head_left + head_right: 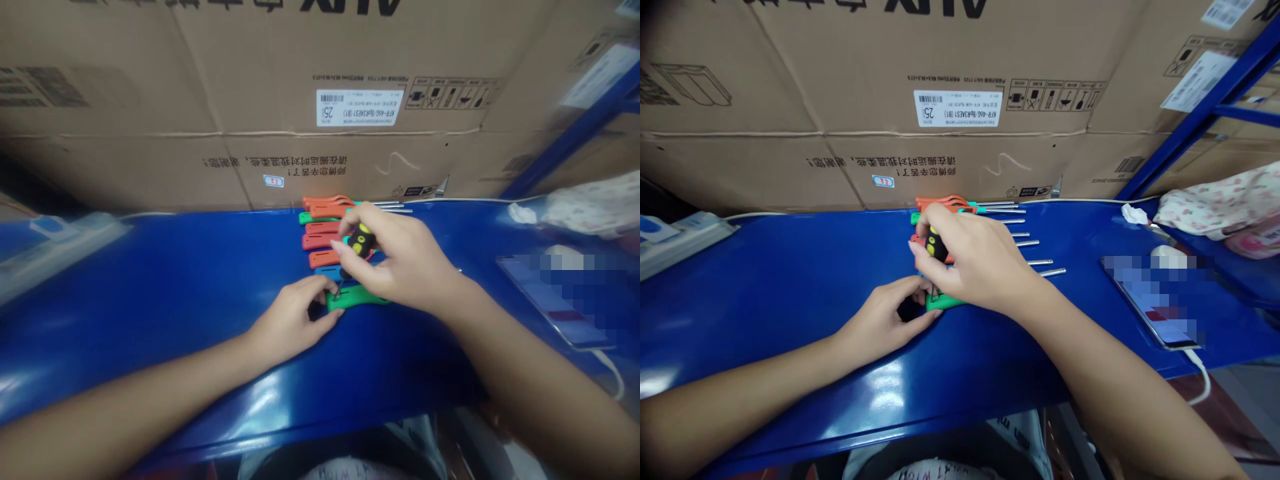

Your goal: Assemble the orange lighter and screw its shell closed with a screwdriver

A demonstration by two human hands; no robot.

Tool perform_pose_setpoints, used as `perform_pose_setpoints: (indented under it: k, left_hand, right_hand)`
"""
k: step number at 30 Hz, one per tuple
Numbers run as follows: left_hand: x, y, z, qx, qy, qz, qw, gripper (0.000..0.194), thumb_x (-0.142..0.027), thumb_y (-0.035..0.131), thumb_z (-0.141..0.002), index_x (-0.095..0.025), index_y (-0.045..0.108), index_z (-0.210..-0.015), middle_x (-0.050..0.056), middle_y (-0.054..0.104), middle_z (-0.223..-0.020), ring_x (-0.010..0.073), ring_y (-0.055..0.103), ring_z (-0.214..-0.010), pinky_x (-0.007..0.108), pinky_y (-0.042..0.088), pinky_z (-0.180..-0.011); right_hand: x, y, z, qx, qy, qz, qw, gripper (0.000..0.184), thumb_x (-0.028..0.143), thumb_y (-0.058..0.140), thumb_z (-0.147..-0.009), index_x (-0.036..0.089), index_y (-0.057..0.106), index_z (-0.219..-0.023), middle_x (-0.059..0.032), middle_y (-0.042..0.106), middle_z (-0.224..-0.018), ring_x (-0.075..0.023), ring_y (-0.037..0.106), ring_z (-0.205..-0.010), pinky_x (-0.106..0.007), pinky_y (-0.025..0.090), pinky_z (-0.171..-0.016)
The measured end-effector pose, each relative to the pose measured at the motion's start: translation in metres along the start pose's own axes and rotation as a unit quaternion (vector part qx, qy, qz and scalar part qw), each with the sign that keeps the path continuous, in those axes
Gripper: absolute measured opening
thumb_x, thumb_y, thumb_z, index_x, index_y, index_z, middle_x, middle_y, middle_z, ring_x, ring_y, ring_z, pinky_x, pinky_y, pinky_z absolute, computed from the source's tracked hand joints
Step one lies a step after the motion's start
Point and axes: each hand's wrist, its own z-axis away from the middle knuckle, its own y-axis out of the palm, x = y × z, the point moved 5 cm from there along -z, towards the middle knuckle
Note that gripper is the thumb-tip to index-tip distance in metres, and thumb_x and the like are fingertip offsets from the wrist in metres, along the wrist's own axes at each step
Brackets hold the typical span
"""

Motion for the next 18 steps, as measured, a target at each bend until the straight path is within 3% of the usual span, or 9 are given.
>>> perform_pose_setpoints:
  k: [3,7,11,15,18]
  left_hand:
    - [0.0002,0.0001,0.0000,0.003,-0.005,0.002,1.000,0.011,-0.018,0.067,-0.087,-0.019,0.060,-0.095,-0.001,0.063,-0.084,0.0133,0.061,-0.075,0.025,0.050,-0.070]
    - [0.0003,-0.0002,0.0005,0.007,-0.001,-0.002,1.000,0.011,-0.018,0.067,-0.086,-0.018,0.060,-0.095,0.000,0.064,-0.086,0.0139,0.062,-0.077,0.026,0.050,-0.071]
    - [0.0012,-0.0004,0.0004,0.004,0.001,-0.003,1.000,0.012,-0.019,0.067,-0.086,-0.018,0.061,-0.096,-0.001,0.065,-0.085,0.0135,0.062,-0.076,0.025,0.050,-0.071]
    - [0.0027,0.0007,-0.0001,0.003,-0.005,0.018,1.000,0.011,-0.020,0.069,-0.086,-0.018,0.061,-0.094,-0.001,0.067,-0.087,0.0133,0.063,-0.077,0.025,0.051,-0.072]
    - [0.0032,0.0005,-0.0003,0.003,-0.008,0.018,1.000,0.011,-0.020,0.069,-0.085,-0.018,0.061,-0.093,-0.001,0.066,-0.084,0.0133,0.063,-0.075,0.025,0.051,-0.071]
  right_hand:
    - [0.0005,0.0026,0.0003,0.028,-0.007,-0.004,1.000,0.033,0.029,0.050,-0.088,0.018,0.052,-0.119,-0.0071,0.071,-0.101,-0.0191,0.064,-0.074,-0.029,0.046,-0.064]
    - [-0.0010,0.0017,0.0003,0.009,0.015,0.011,1.000,0.023,0.036,0.056,-0.088,0.020,0.056,-0.105,-0.0022,0.069,-0.082,-0.0185,0.064,-0.070,-0.029,0.045,-0.064]
    - [0.0015,0.0041,0.0013,0.023,-0.010,0.007,1.000,0.033,0.031,0.053,-0.088,0.018,0.052,-0.117,-0.0054,0.070,-0.095,-0.0193,0.064,-0.075,-0.029,0.045,-0.065]
    - [0.0005,0.0022,0.0032,-0.011,-0.001,0.004,1.000,0.023,0.037,0.055,-0.090,0.020,0.056,-0.105,-0.0040,0.069,-0.088,-0.0185,0.063,-0.073,-0.029,0.045,-0.064]
    - [0.0030,0.0052,0.0033,0.004,-0.017,-0.012,1.000,0.029,0.031,0.048,-0.090,0.019,0.052,-0.117,-0.0053,0.069,-0.097,-0.0187,0.064,-0.077,-0.029,0.046,-0.066]
